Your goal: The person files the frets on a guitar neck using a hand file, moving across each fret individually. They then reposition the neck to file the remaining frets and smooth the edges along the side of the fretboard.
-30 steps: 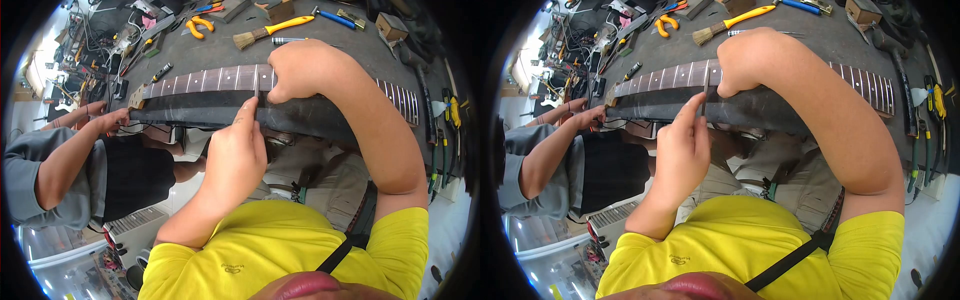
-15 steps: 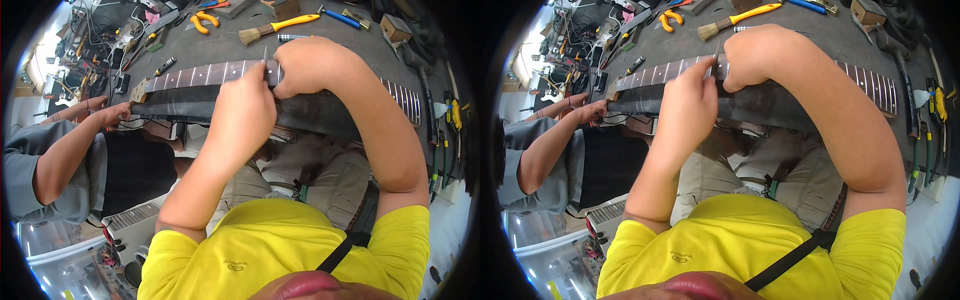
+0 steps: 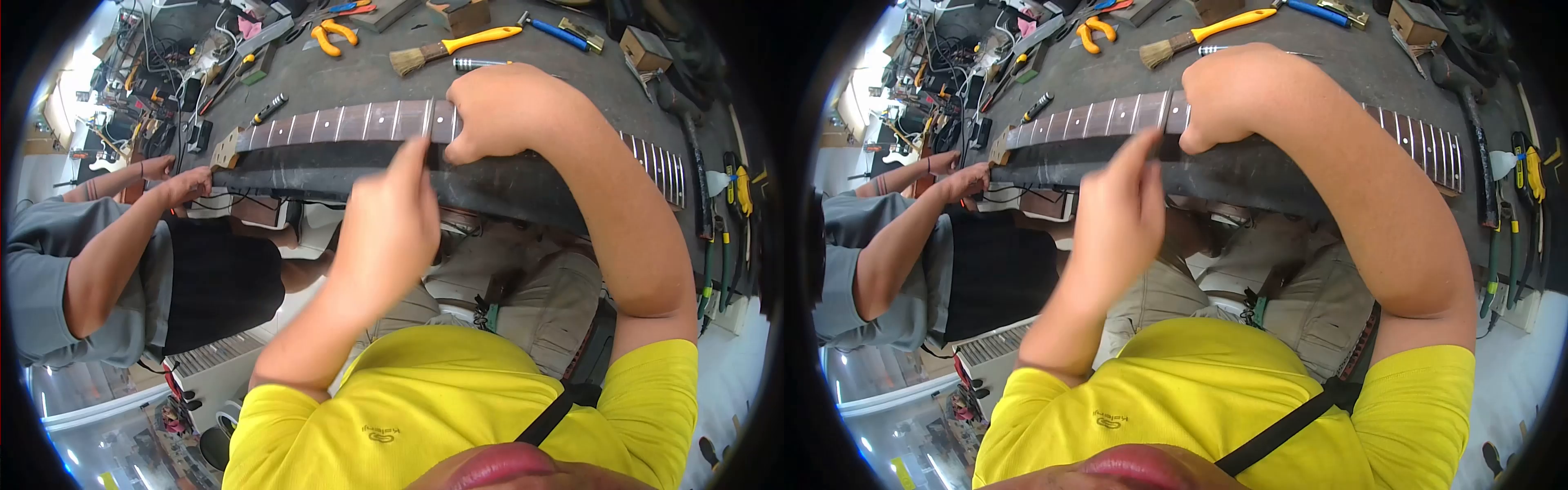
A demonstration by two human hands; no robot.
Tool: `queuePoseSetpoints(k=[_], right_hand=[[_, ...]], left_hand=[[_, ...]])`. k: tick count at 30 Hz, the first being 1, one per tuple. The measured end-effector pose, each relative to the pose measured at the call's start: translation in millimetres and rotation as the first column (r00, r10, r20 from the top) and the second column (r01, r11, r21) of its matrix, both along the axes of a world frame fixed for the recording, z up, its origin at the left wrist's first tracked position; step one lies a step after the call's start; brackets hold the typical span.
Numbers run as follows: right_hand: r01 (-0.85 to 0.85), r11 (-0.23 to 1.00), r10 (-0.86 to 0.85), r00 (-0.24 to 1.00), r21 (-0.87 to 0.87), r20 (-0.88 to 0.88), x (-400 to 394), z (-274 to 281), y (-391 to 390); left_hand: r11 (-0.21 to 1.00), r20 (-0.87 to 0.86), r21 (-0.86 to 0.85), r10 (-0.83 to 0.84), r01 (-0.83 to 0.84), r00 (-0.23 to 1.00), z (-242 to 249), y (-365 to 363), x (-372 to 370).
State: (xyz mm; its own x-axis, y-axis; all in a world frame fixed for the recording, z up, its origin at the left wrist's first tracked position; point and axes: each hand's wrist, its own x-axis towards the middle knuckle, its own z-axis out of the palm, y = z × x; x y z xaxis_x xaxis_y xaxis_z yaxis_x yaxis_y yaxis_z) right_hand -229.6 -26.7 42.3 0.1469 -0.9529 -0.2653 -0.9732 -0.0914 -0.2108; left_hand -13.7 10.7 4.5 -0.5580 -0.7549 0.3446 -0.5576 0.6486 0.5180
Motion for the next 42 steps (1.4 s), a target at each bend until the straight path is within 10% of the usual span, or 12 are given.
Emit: queuePoseSetpoints(k=[42], right_hand=[[0.0, 0.999, 0.001, 1.0, 0.041, -0.008, 1.1, -1.3, -2.8]], left_hand=[[1.0, -0.053, 0.021, 0.001, 0.001, 0.999, -3.2, -6.2, -5.6]])
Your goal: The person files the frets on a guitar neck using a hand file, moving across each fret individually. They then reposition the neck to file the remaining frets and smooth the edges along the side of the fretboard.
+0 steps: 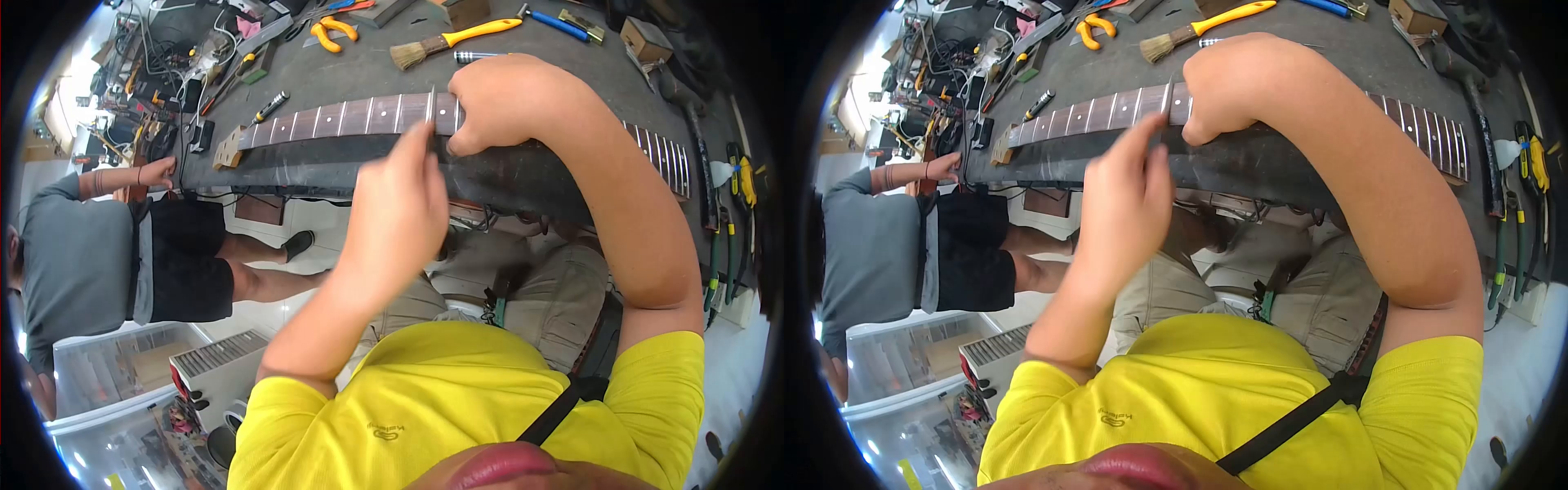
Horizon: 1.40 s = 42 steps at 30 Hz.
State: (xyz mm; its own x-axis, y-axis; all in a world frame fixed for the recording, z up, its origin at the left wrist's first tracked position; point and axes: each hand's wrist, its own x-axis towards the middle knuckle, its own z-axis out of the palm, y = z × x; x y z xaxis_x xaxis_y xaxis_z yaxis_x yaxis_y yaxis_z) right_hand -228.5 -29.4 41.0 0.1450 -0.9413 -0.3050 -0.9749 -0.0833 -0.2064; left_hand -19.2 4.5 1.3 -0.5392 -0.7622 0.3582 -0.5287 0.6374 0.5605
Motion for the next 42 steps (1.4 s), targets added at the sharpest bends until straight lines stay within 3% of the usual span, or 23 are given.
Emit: queuePoseSetpoints(k=[3, 7, 9, 13, 17, 25, 26, 30, 32, 35, 38, 41, 42], right_hand=[[-0.01, 0.999, 0.008, 0.999, -0.036, -0.052, -0.7, 1.9, 2.0], [0.01, 1.0, -0.01, 1.0, -0.022, -0.016, -2.0, 0.9, 1.2], [0.011, 1.0, -0.011, 1.0, -0.011, -0.023, -1.7, -0.7, 1.4], [0.0, 0.999, -0.001, 1.0, -0.034, -0.027, -0.9, -1.3, -0.6], [0.008, 0.999, -0.008, 1.0, 0.035, 0.013, -4.9, 15.1, 4.5], [0.029, 0.994, -0.025, 0.999, 0.105, -0.041, -25.1, 16.3, 2.3], [0.033, 0.994, -0.026, 0.997, 0.1, -0.074, -24.3, 15.7, 2.7], [0.055, 0.991, -0.049, 0.997, 0.122, -0.054, -24.2, 13.2, 3.1], [0.053, 0.986, -0.042, 0.997, 0.156, -0.071, -21.8, 12.2, 0.7], [0.023, 0.994, -0.01, 0.993, 0.102, -0.12, -20.8, 11.1, 1.5], [0.034, 0.998, -0.027, 0.991, 0.053, -0.13, -18.8, 11.7, 5.1], [0.021, 0.999, -0.017, 0.995, 0.036, -0.102, -18.6, 10.6, 4.4], [0.025, 0.998, -0.019, 0.993, 0.053, -0.116, -17.6, 10.2, 4.0]], left_hand=[[0.999, 0.0, 0.012, 0.033, -0.033, 0.999, -2.6, -22.0, -14.0], [0.999, 0.057, -0.014, 0.03, -0.029, 0.998, -16.5, 36.8, 31.7], [0.99, 0.049, 0.126, 0.05, -0.056, 0.998, -11.1, 54.1, 47.5], [0.989, -0.035, 0.132, 0.067, -0.062, 0.997, -3.0, 43.0, 48.3], [0.995, -0.053, 0.079, 0.069, -0.065, 0.996, 0.6, 37.0, 34.6], [0.999, 0.119, -0.04, 0.015, -0.01, 0.993, 6.3, 37.0, 19.9], [0.999, 0.15, 0.011, 0.033, -0.035, 0.988, 10.4, 39.9, 14.9], [0.997, 0.113, 0.056, 0.039, -0.045, 0.993, 7.4, 30.1, -0.5], [0.999, -0.017, -0.05, 0.013, -0.014, 1.0, -5.0, 14.5, -5.8], [0.999, -0.047, 0.024, 0.024, -0.023, 0.999, -5.7, 15.4, -5.6], [1.0, -0.012, -0.004, 0.024, -0.024, 1.0, -10.7, 44.3, 17.8], [1.0, 0.079, -0.019, -0.002, 0.004, 0.997, 1.5, 30.5, 12.7], [0.998, 0.026, -0.054, -0.035, 0.037, 0.999, -1.1, 15.7, 4.5]])
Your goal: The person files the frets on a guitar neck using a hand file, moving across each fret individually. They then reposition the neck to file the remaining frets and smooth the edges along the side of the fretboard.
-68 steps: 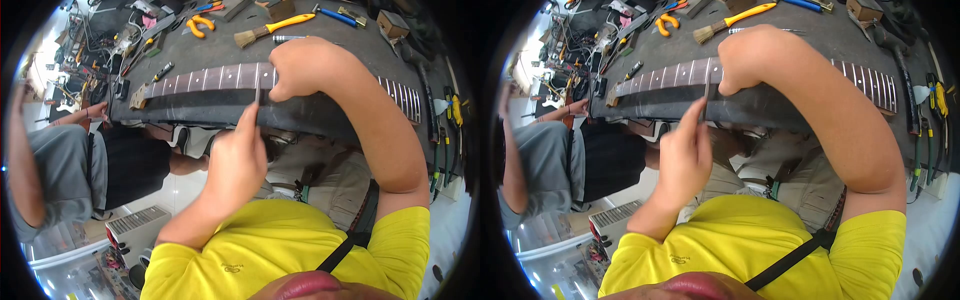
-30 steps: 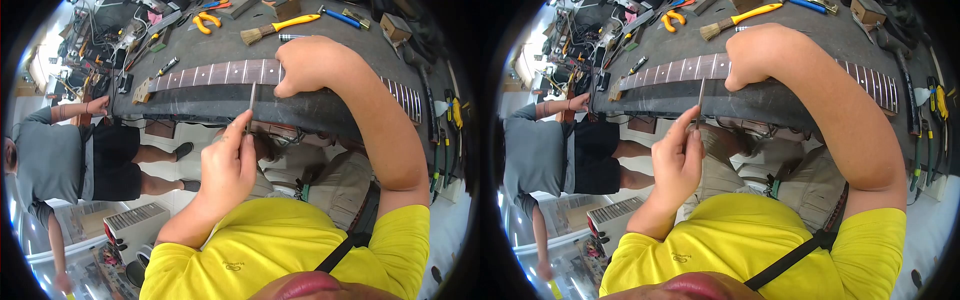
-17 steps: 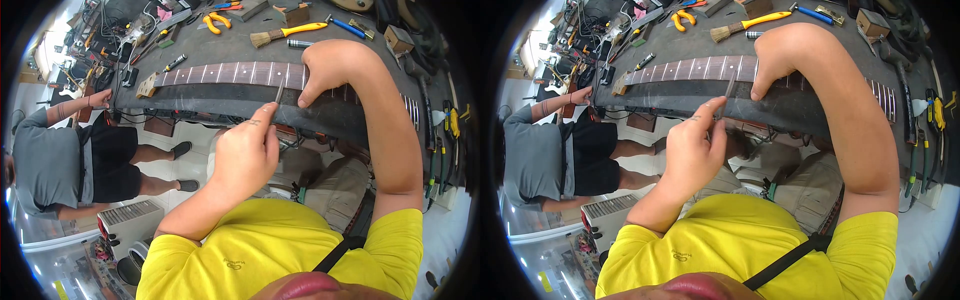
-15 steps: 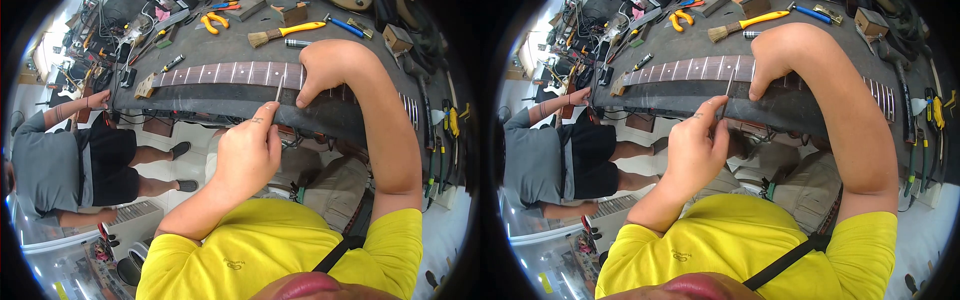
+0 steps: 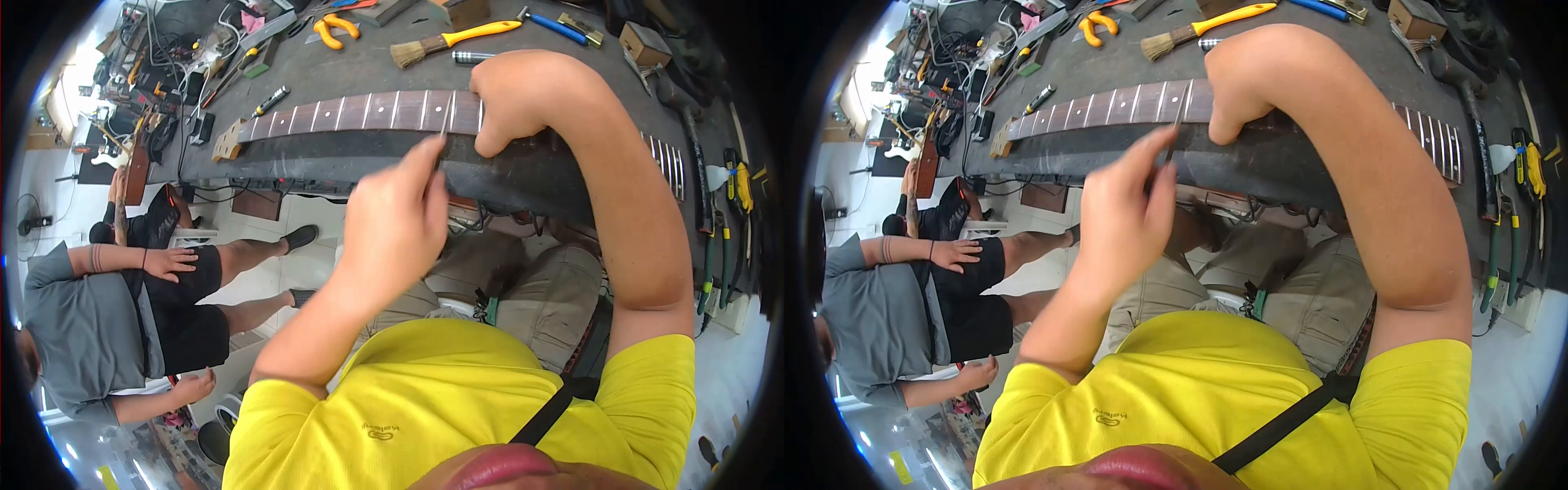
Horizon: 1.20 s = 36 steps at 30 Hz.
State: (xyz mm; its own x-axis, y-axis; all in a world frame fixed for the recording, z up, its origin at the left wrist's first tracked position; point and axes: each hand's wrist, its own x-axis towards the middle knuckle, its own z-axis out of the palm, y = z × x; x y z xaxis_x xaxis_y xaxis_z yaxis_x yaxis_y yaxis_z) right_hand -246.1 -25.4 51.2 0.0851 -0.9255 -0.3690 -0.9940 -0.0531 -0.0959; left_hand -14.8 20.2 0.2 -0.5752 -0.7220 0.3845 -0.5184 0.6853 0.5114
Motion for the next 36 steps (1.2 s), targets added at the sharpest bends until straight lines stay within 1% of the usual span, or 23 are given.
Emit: queuePoseSetpoints(k=[1, 3, 6, 9, 10, 13, 14, 17, 18, 19, 21, 22, 23, 25, 27, 29, 30, 31, 33, 34, 36], right_hand=[[-0.006, 1.0, 0.006, 1.0, -0.003, 0.001, 2.4, 2.1, 0.6], [-0.004, 1.0, 0.003, 1.0, 0.02, 0.001, 2.5, 7.9, 2.5], [0.015, 1.0, -0.014, 1.0, -0.008, 0.017, -0.2, 3.6, 3.0], [0.033, 0.999, -0.033, 0.999, 0.026, 0.001, 2.5, 6.0, 2.9], [0.023, 0.999, -0.023, 1.0, 0.032, 0.002, 4.2, 5.1, 2.9], [0.023, 0.999, -0.022, 1.0, 0.03, -0.007, 3.5, 4.8, 0.9], [0.026, 0.999, -0.026, 1.0, 0.027, -0.001, 2.7, 2.2, 0.3], [0.052, 0.998, -0.052, 0.999, 0.027, 0.001, 5.3, 9.6, 4.0], [0.073, 0.997, -0.073, 0.997, 0.035, -0.002, 5.7, 12.0, 5.8], [0.084, 0.996, -0.084, 0.996, 0.035, 0.004, 2.7, 10.1, 4.9], [0.035, 0.999, -0.036, 0.999, 0.022, 0.023, 2.5, 4.3, 0.4], [0.021, 0.999, -0.021, 1.0, 0.026, 0.021, 5.0, 3.8, 0.5], [0.043, 0.998, -0.043, 0.999, 0.042, 0.015, 5.4, 5.8, 0.4], [0.065, 0.996, -0.065, 0.998, 0.056, 0.005, 4.4, 7.0, 1.7], [0.017, 1.0, -0.017, 0.999, 0.017, 0.049, 1.5, 5.4, 1.9], [0.031, 0.999, -0.031, 0.999, 0.018, 0.017, 3.9, 7.6, 1.4], [0.044, 0.999, -0.044, 0.999, 0.032, -0.013, 3.6, 7.5, 1.9], [0.049, 0.998, -0.049, 0.999, 0.036, -0.011, 0.2, 5.1, 1.5], [0.003, 1.0, -0.002, 0.999, -0.019, 0.032, -0.3, -1.4, -0.5], [-0.006, 1.0, 0.007, 1.0, -0.02, 0.029, 2.7, 0.9, 0.6], [0.051, 0.998, -0.052, 0.998, 0.032, 0.038, 4.0, 9.5, 4.3]], left_hand=[[1.0, -0.021, -0.012, 0.002, -0.003, 1.0, -1.2, -12.7, -9.8], [0.999, 0.007, -0.003, 0.039, -0.039, 0.999, 2.2, -12.0, -16.0], [0.999, 0.02, -0.025, 0.034, -0.034, 0.999, -8.1, 27.4, 7.3], [1.0, 0.083, 0.014, 0.015, -0.016, 0.996, 0.2, 23.6, 13.6], [0.999, 0.041, -0.036, -0.012, 0.014, 0.999, -2.0, 10.9, 6.1], [1.0, 0.05, 0.011, 0.015, -0.015, 0.999, 6.9, -22.9, -18.7], [1.0, 0.0, -0.004, -0.013, 0.013, 1.0, 5.7, -23.8, -17.2], [1.0, 0.017, 0.001, 0.015, -0.015, 1.0, -5.8, 20.2, 9.8], [0.996, 0.052, 0.08, 0.027, -0.031, 0.998, -1.9, 33.9, 18.4], [0.997, 0.059, 0.08, 0.016, -0.02, 0.998, -2.3, 28.5, 18.6], [1.0, 0.044, 0.016, -0.013, 0.013, 0.999, -5.5, 14.3, 17.2], [1.0, 0.031, 0.002, -0.028, 0.028, 0.999, -2.2, 2.7, 6.8], [1.0, 0.026, -0.002, -0.018, 0.018, 0.999, -0.3, -9.1, -4.3], [0.998, 0.019, 0.058, 0.026, -0.027, 0.999, 2.6, -24.0, -20.1], [0.999, 0.004, 0.02, 0.026, -0.026, 1.0, 0.6, -8.1, -9.3], [1.0, -0.005, 0.011, -0.002, 0.002, 1.0, 1.2, 19.1, 12.0], [0.997, 0.045, 0.073, 0.007, -0.011, 0.999, 7.3, 24.1, 17.1], [0.997, 0.048, 0.077, 0.002, -0.005, 0.999, 7.9, 18.4, 13.8], [0.999, 0.059, 0.026, -0.04, 0.039, 0.997, 12.0, -2.7, 3.3], [0.999, 0.063, 0.013, -0.034, 0.033, 0.997, 12.1, -17.1, -9.5], [1.0, 0.039, 0.014, -0.02, 0.019, 0.999, 9.3, -27.6, -17.5]])
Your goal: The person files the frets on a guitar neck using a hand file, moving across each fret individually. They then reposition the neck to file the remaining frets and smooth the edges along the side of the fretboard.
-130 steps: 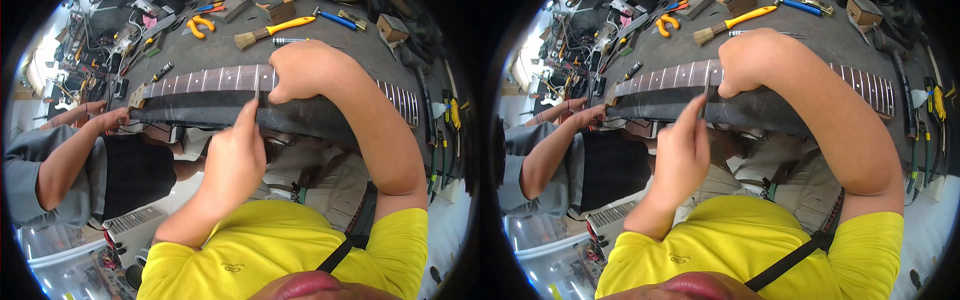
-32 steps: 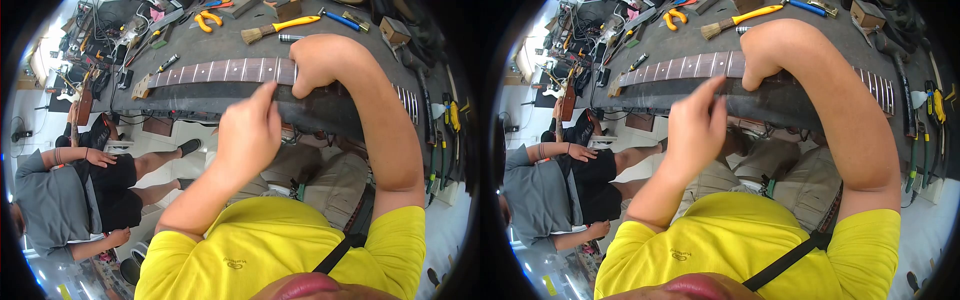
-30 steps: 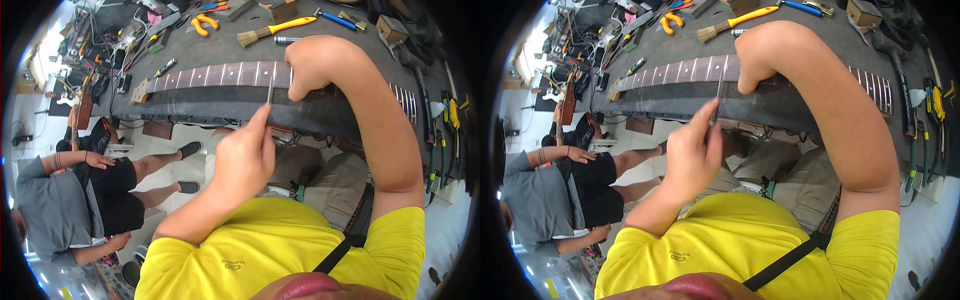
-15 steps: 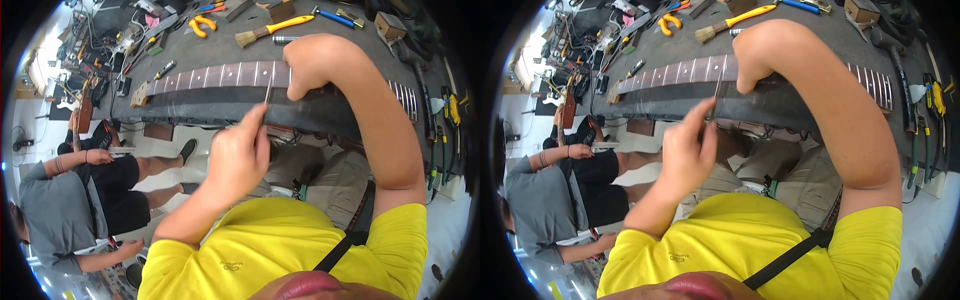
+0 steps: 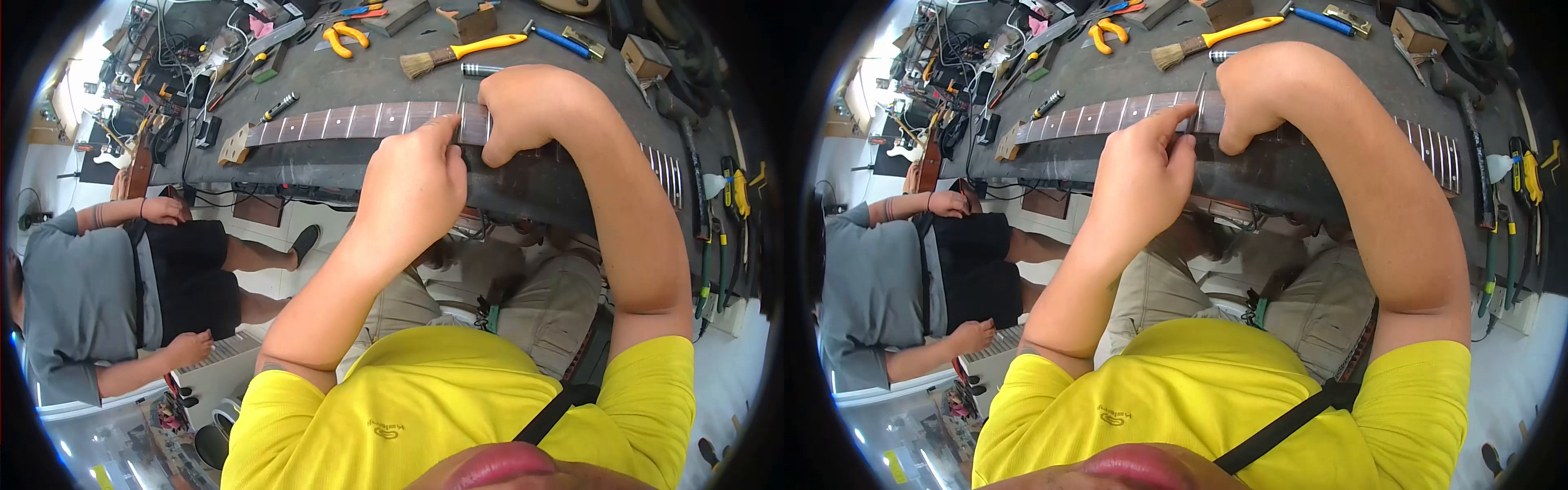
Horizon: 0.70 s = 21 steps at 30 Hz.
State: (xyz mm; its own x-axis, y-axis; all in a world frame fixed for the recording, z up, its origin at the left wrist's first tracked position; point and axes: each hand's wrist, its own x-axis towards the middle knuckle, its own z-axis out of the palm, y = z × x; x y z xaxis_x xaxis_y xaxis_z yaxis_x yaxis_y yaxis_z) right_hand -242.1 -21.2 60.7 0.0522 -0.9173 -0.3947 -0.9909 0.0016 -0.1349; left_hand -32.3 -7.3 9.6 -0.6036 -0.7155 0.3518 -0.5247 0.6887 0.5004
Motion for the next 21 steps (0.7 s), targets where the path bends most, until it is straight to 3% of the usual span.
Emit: queuePoseSetpoints(k=[5, 10, 14, 15, 21], right_hand=[[0.009, 1.0, -0.009, 1.0, -0.027, 0.0, -3.7, -5.4, -1.1], [-0.017, 1.0, 0.017, 1.0, -0.016, -0.01, -0.5, -6.6, -3.2], [-0.004, 1.0, 0.004, 1.0, -0.009, -0.016, -1.5, -3.7, 0.0], [-0.001, 1.0, 0.001, 1.0, -0.021, -0.001, -3.0, -3.3, 0.5], [-0.017, 1.0, 0.017, 0.999, 0.011, -0.033, -2.1, -7.6, -5.1]], left_hand=[[1.0, 0.036, 0.008, 0.014, -0.014, 0.999, 1.1, 42.1, 26.6], [0.999, 0.113, -0.038, 0.01, -0.006, 0.994, 4.9, -1.8, -3.9], [0.989, 0.157, -0.147, 0.005, 0.018, 0.988, 3.1, 30.6, 17.0], [0.995, 0.155, -0.097, 0.03, -0.015, 0.987, 5.0, 41.1, 21.3], [0.988, 0.2, -0.153, 0.025, 0.006, 0.979, 8.7, 3.6, -2.9]])
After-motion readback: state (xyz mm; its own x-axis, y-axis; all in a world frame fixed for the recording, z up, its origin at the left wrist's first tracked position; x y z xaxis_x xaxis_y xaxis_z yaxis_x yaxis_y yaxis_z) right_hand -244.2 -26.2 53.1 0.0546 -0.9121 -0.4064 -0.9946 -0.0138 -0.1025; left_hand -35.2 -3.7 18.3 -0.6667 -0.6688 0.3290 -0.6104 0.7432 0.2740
